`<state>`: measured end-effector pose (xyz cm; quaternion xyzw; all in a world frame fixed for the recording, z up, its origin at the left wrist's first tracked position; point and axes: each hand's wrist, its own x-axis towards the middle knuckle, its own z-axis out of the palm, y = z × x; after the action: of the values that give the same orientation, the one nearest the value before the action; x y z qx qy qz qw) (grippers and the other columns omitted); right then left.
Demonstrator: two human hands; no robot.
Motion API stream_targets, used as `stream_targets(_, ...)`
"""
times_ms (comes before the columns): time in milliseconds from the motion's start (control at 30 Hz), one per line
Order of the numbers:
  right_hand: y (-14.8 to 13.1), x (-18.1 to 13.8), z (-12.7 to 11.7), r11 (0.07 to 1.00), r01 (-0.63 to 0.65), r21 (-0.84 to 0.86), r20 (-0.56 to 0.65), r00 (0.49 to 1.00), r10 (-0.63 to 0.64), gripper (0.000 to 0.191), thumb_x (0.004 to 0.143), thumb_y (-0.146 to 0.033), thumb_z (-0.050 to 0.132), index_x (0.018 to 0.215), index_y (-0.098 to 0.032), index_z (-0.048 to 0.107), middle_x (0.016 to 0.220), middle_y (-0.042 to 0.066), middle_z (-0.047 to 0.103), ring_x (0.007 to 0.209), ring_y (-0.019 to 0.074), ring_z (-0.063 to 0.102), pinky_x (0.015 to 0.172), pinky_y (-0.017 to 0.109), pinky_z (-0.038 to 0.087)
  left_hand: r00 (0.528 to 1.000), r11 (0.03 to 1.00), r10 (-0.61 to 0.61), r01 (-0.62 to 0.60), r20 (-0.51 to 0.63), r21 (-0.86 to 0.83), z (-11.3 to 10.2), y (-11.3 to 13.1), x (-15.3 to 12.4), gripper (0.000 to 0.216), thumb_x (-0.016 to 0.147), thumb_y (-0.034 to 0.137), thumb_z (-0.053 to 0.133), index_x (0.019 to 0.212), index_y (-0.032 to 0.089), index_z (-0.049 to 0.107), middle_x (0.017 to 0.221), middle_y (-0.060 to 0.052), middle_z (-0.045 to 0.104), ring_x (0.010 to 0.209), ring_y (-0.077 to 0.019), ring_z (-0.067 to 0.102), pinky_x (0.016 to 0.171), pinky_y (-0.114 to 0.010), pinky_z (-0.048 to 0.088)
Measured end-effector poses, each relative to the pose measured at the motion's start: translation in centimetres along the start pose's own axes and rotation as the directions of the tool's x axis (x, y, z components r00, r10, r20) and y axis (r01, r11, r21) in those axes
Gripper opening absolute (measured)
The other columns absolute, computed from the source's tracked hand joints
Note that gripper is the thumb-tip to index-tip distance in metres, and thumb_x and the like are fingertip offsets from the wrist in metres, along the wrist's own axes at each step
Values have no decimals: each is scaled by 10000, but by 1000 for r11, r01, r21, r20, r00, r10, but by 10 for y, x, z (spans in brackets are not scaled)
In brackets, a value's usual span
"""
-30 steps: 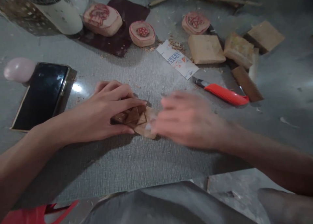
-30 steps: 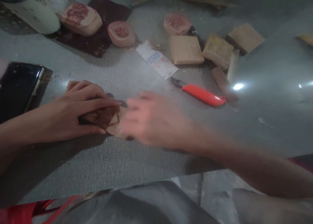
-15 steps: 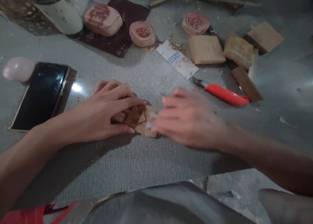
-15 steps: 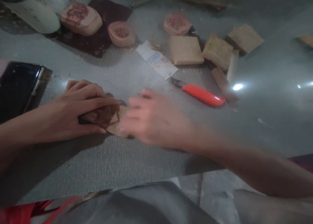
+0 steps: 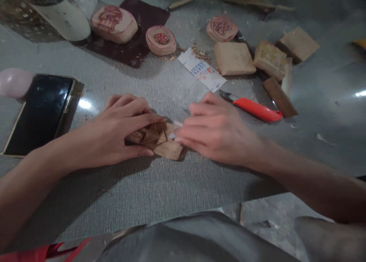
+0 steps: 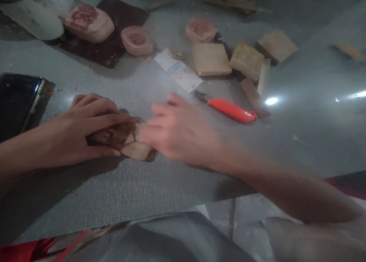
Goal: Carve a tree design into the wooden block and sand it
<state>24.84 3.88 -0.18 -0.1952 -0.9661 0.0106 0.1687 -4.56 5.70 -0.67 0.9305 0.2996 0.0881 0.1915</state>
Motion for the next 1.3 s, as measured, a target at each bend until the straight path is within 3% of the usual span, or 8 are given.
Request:
stream_targets(167,-1,-1,2,994,100,39,-5,995,-100,284,1119,-134,607,865,-229,688,718,-51,625,808,184,494,827,372,365,1000,1000,-1,2,31,-22,1,-1,1,551,1058,599,686,1499,269,661,1258,-91,660,1191,-341,577,1051,-505,388)
stream_targets(533,1,0,0,999,-50,6,-13,999,50,338,1142,-172,604,809,-215,646,718,-45,606,823,186,456,849,419,308,999,1000,-19,19,37,20,-2,4,0,590,1062,655,653,1469,229,686,1241,-91,635,1183,-330,567,1058,-523,417)
stream_targets(667,0,1,1,992,67,106,7,998,-68,311,1153,-198,606,854,-218,691,731,-59,630,806,178,449,860,409,320,999,1000,0,0,35,18,-2,4,0,557,1071,622,663,1474,238,687,1247,-90,646,1204,-327,563,1066,-508,433)
stream_targets(800,-1,2,0,998,-32,54,-10,999,33,324,1157,-200,600,849,-216,699,735,-41,650,830,188,482,861,427,312,999,999,-36,35,11,21,0,3,1,560,1058,623,654,1455,229,696,1235,-90,645,1217,-344,572,1065,-516,420)
stream_targets(933,-2,2,-3,994,57,96,33,998,-61,335,1169,-217,596,851,-207,702,735,-43,665,795,174,478,862,407,340,1000,1000,-16,16,12,-6,0,3,1,565,1053,623,671,1463,235,696,1240,-102,654,1205,-346,582,1055,-529,419)
stream_targets(1067,-1,-1,-2,994,-51,94,1,999,52,342,1158,-218,611,827,-199,697,713,-33,635,805,179,484,856,418,333,998,998,-52,52,18,-16,-1,3,2,603,1041,665,672,1468,240,701,1251,-121,666,1242,-370,580,1088,-551,413)
stream_targets(1200,0,-3,-2,992,20,127,23,999,-23,296,1151,-205,616,875,-200,722,735,-35,645,799,175,475,872,408,343,998,997,-64,65,14,-44,-1,3,2,557,1014,641,696,1443,286,726,1247,-108,686,1219,-372,611,1089,-521,422)
stream_targets(1300,0,-3,-3,995,-44,91,3,999,44,291,1148,-206,621,870,-213,706,735,-34,647,821,189,479,876,425,320,997,997,-75,75,5,-32,-1,3,2,550,1015,641,695,1439,291,718,1240,-105,679,1224,-371,602,1087,-520,424)
